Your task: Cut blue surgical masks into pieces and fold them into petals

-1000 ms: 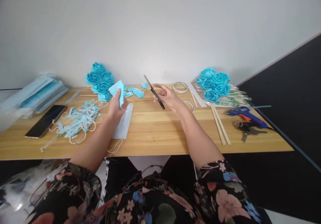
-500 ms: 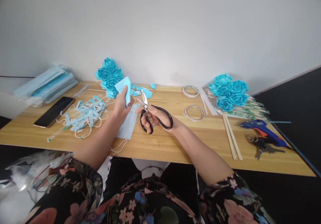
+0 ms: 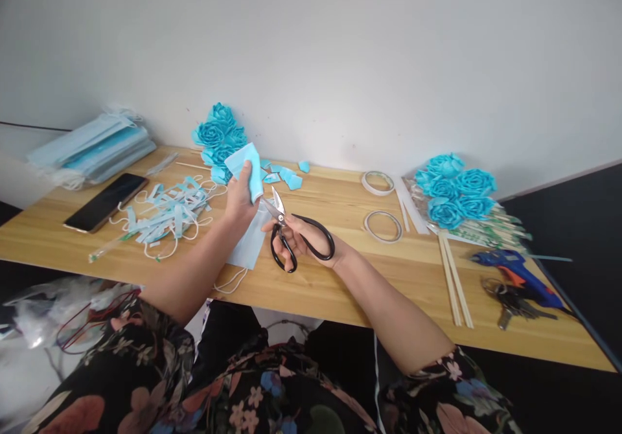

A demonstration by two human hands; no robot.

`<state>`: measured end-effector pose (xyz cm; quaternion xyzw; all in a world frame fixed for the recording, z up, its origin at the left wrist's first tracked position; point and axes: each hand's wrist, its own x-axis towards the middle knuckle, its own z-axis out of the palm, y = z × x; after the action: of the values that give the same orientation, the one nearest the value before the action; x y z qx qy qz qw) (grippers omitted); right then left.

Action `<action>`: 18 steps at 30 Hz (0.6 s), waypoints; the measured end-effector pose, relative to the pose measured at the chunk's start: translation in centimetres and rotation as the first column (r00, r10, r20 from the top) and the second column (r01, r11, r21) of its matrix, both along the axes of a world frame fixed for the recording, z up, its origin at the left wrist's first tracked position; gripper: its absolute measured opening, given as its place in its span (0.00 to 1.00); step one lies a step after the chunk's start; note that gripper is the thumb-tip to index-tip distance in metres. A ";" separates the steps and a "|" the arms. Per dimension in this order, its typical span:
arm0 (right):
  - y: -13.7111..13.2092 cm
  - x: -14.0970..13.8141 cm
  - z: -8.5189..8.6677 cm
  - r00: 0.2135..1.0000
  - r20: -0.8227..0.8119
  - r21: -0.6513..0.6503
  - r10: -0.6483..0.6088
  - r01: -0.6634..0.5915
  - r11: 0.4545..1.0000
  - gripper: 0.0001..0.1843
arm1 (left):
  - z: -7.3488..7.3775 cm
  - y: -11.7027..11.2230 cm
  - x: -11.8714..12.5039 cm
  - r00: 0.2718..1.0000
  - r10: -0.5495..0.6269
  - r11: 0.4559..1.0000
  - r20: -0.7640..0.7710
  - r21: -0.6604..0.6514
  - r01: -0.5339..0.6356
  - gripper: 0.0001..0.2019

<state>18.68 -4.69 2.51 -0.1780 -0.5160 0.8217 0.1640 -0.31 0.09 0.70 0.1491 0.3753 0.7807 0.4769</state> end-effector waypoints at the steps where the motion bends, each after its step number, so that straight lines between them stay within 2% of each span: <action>1: 0.0 -0.1 -0.1 1.000 0.000 -0.006 -0.005 0.005 1.000 0.33 | 0.1 -0.1 0.1 1.000 0.019 1.000 -0.022 0.005 -0.019 0.22; 9: 0.1 -0.5 -0.6 0.999 -0.008 -0.034 -0.039 0.039 0.999 0.37 | 0.2 -0.4 1.2 0.986 0.076 0.997 -0.149 0.034 -0.072 0.19; 18: -0.5 -1.6 -1.1 0.987 -0.057 -0.052 -0.153 0.150 0.987 0.34 | -0.1 -0.8 2.0 0.963 0.137 0.991 -0.231 0.021 -0.135 0.14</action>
<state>17.06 -5.23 1.45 -0.1955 -0.4762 0.8239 0.2371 1.69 -0.66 0.63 0.2145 0.4357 0.7898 0.3747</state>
